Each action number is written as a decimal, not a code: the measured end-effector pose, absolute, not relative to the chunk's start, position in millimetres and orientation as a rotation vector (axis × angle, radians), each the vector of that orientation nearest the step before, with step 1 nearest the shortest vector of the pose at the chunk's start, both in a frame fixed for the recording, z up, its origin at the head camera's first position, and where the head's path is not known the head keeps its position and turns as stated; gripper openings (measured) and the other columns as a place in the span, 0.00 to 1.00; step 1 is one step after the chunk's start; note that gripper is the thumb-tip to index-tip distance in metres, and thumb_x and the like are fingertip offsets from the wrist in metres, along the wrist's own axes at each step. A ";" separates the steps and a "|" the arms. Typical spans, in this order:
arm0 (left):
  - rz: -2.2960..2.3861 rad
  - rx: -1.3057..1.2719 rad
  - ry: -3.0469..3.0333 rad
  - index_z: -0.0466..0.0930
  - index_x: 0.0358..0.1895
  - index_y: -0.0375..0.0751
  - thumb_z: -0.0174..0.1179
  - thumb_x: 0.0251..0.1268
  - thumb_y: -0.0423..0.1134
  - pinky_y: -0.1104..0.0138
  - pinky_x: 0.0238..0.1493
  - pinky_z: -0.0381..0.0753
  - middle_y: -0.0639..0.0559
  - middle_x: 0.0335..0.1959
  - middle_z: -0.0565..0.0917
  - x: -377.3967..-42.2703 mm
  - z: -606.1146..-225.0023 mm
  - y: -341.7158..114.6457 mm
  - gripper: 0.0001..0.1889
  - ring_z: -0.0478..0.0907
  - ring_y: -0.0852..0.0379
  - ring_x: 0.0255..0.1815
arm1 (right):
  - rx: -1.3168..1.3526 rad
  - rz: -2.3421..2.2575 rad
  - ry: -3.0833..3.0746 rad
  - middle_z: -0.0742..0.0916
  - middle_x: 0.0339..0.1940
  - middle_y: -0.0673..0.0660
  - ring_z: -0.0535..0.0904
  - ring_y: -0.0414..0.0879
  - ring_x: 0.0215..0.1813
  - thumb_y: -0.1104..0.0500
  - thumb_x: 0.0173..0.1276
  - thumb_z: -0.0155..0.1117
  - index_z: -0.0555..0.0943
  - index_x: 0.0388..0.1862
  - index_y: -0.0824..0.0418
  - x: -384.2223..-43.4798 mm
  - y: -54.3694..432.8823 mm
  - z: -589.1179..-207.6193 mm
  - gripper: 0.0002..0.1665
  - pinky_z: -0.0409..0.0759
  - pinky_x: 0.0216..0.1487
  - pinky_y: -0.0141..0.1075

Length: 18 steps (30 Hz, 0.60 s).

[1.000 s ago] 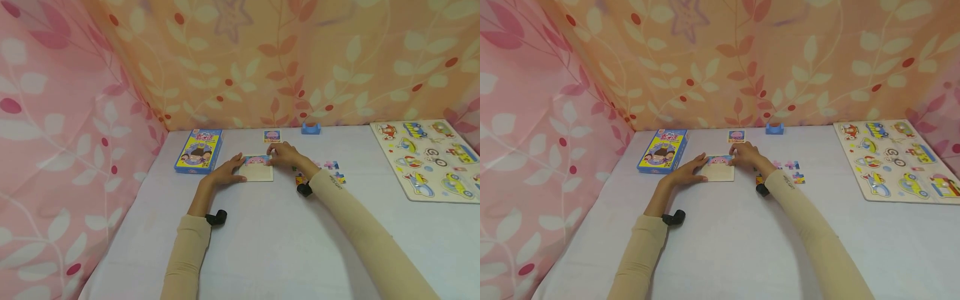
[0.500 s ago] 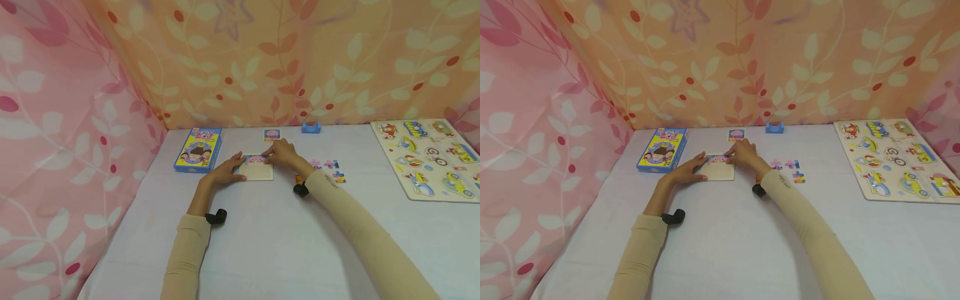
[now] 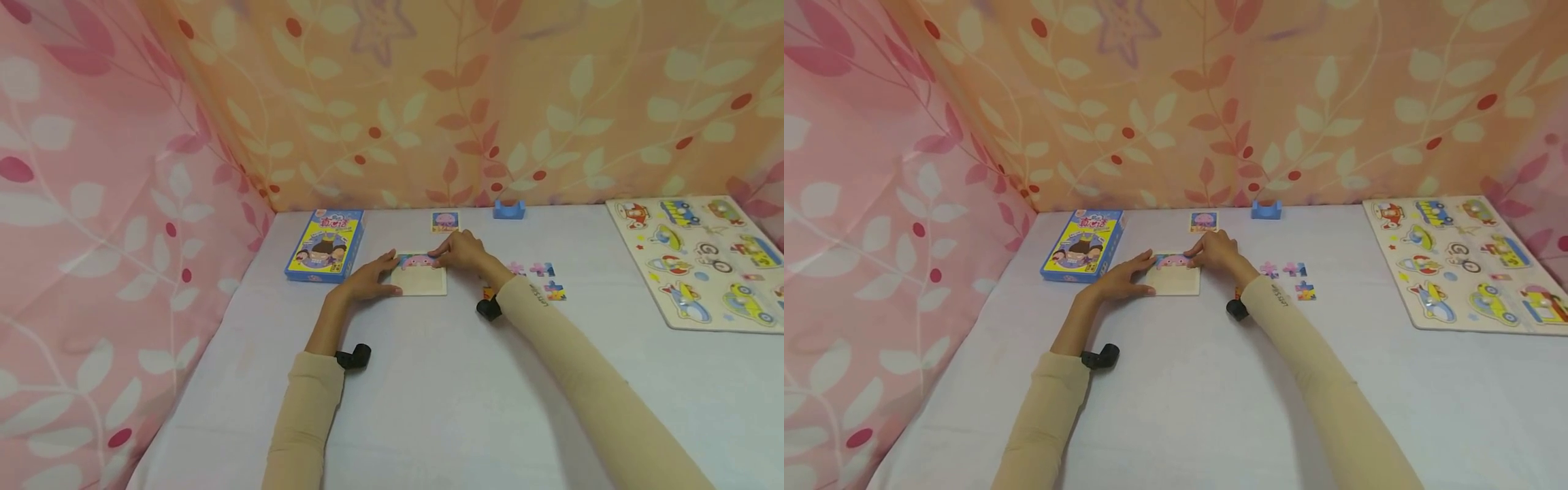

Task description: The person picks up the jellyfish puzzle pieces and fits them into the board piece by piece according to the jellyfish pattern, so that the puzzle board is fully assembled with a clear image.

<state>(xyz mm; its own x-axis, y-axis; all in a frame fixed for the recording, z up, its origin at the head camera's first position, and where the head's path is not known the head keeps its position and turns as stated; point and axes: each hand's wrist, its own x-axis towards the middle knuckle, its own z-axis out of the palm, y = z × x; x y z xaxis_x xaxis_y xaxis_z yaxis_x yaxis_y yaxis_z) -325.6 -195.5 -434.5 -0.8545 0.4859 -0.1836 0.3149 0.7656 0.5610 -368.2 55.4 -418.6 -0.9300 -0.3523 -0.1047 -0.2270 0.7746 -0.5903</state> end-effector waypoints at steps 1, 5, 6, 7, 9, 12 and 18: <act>0.769 0.614 2.644 0.52 0.71 0.50 0.61 0.56 0.53 0.58 0.74 0.45 0.60 0.75 0.44 -324.3 -434.3 -196.4 0.41 0.40 0.56 0.76 | -0.452 -0.881 2.758 0.82 0.49 0.61 0.66 0.57 0.55 0.50 0.53 0.71 0.84 0.45 0.49 -367.4 54.7 -418.1 0.18 0.58 0.59 0.59; 0.790 0.614 2.647 0.55 0.71 0.52 0.62 0.55 0.54 0.58 0.74 0.47 0.60 0.75 0.47 -320.1 -433.3 -199.1 0.41 0.42 0.56 0.76 | -0.441 -0.878 2.781 0.82 0.51 0.62 0.66 0.58 0.55 0.50 0.53 0.71 0.84 0.44 0.50 -365.8 53.0 -416.7 0.18 0.59 0.59 0.58; 0.788 0.618 2.647 0.55 0.71 0.52 0.63 0.54 0.54 0.58 0.74 0.47 0.59 0.75 0.47 -319.3 -432.8 -199.6 0.41 0.42 0.56 0.76 | -0.441 -0.874 2.790 0.82 0.51 0.62 0.66 0.58 0.55 0.51 0.52 0.71 0.84 0.43 0.50 -365.9 52.4 -416.7 0.17 0.59 0.59 0.58; 0.782 0.624 2.648 0.55 0.71 0.52 0.63 0.54 0.54 0.57 0.73 0.47 0.58 0.75 0.47 -318.6 -432.6 -200.0 0.41 0.42 0.55 0.76 | -0.441 -0.875 2.798 0.82 0.51 0.62 0.66 0.58 0.55 0.51 0.52 0.71 0.85 0.43 0.50 -366.1 51.8 -417.0 0.17 0.59 0.58 0.57; 0.768 0.624 2.649 0.55 0.71 0.53 0.63 0.54 0.54 0.57 0.73 0.47 0.58 0.75 0.46 -317.8 -432.7 -200.5 0.41 0.42 0.55 0.76 | -0.444 -0.872 2.811 0.82 0.49 0.62 0.67 0.58 0.54 0.52 0.53 0.71 0.85 0.43 0.50 -366.4 50.4 -417.7 0.17 0.60 0.57 0.57; 0.745 0.626 2.652 0.54 0.71 0.51 0.63 0.54 0.55 0.56 0.73 0.47 0.58 0.75 0.46 -317.8 -432.4 -198.8 0.42 0.41 0.54 0.76 | -0.449 -0.876 2.833 0.83 0.48 0.61 0.67 0.57 0.52 0.52 0.53 0.71 0.85 0.42 0.51 -365.6 50.5 -417.2 0.16 0.62 0.55 0.55; 0.714 0.589 2.661 0.52 0.72 0.52 0.63 0.53 0.55 0.57 0.73 0.47 0.59 0.75 0.44 -315.7 -431.1 -197.8 0.43 0.41 0.54 0.76 | -0.532 -0.943 2.848 0.84 0.37 0.61 0.67 0.53 0.41 0.53 0.56 0.68 0.85 0.45 0.56 -363.2 64.1 -412.6 0.16 0.63 0.41 0.42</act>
<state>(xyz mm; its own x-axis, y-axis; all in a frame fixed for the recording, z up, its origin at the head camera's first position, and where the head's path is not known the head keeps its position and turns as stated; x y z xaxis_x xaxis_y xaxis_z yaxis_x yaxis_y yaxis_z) -315.7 -197.8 -431.1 -0.8627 0.4654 -0.1978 0.3039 0.7897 0.5329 -363.2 64.1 -412.6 -0.9347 -0.3549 0.0197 -0.2966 0.7480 -0.5937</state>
